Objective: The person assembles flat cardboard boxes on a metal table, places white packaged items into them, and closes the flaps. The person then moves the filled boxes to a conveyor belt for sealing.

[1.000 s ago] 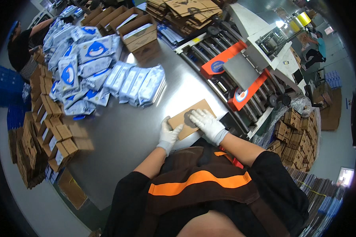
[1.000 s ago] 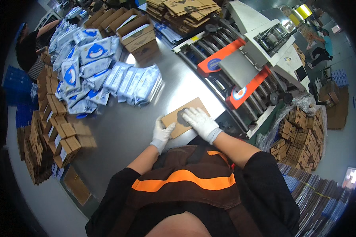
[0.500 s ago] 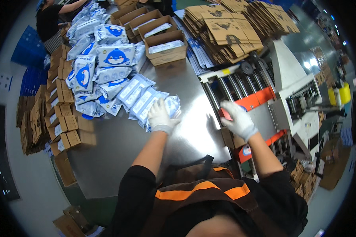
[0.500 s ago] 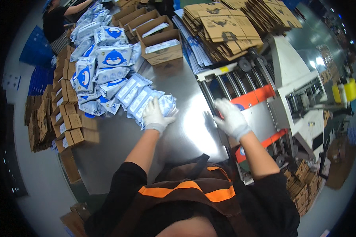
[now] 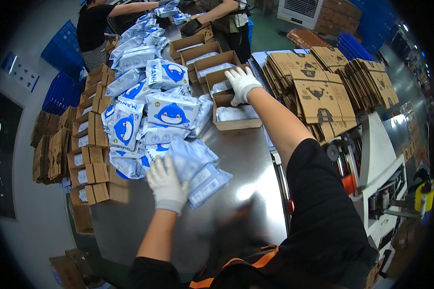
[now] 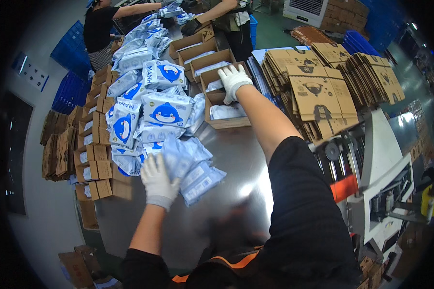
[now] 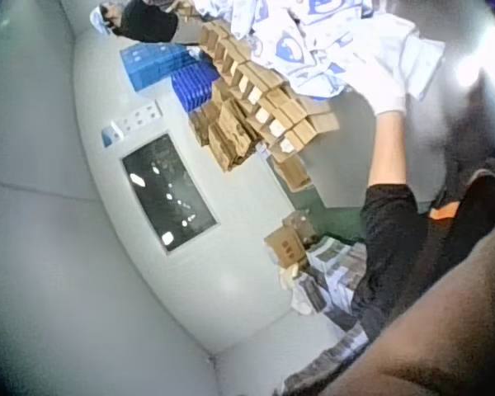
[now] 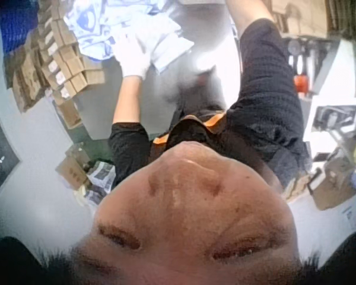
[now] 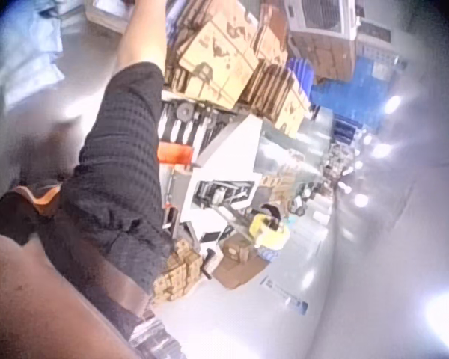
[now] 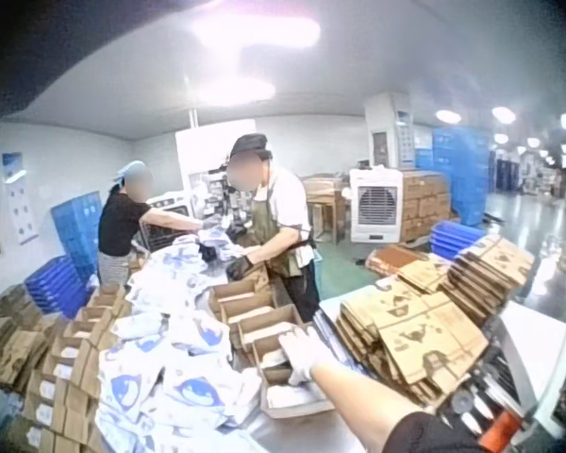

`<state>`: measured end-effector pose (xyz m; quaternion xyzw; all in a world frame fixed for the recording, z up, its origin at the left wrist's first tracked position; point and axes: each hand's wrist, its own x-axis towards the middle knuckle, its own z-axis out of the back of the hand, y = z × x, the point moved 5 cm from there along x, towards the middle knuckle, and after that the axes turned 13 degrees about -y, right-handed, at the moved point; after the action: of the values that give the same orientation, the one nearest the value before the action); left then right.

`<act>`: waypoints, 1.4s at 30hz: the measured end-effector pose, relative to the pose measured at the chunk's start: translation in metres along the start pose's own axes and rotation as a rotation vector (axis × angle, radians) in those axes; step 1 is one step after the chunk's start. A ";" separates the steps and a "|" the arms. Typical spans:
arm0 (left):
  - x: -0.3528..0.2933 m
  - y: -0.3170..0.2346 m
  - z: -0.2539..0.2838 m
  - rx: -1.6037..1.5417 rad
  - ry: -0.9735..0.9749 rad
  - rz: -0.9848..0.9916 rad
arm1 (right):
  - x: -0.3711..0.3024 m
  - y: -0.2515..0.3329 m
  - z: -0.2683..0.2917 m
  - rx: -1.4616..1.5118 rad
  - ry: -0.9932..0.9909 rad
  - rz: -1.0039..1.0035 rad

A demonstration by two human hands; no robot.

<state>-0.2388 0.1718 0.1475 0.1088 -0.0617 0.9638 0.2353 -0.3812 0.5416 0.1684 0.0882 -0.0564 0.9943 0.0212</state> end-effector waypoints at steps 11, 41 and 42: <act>-0.007 -0.010 -0.098 0.157 0.193 -0.121 | -0.162 0.024 -0.037 0.229 0.300 0.002; -0.263 -0.097 -0.020 -0.513 0.164 -0.165 | -0.514 0.191 0.052 0.592 0.172 -0.183; -0.268 -0.095 -0.032 -0.601 0.137 -0.055 | -0.517 0.192 0.070 0.684 -0.099 -0.197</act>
<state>0.0316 0.1428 0.0590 -0.0292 -0.3249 0.9009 0.2864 0.1295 0.3262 0.1238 0.1434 0.2874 0.9433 0.0836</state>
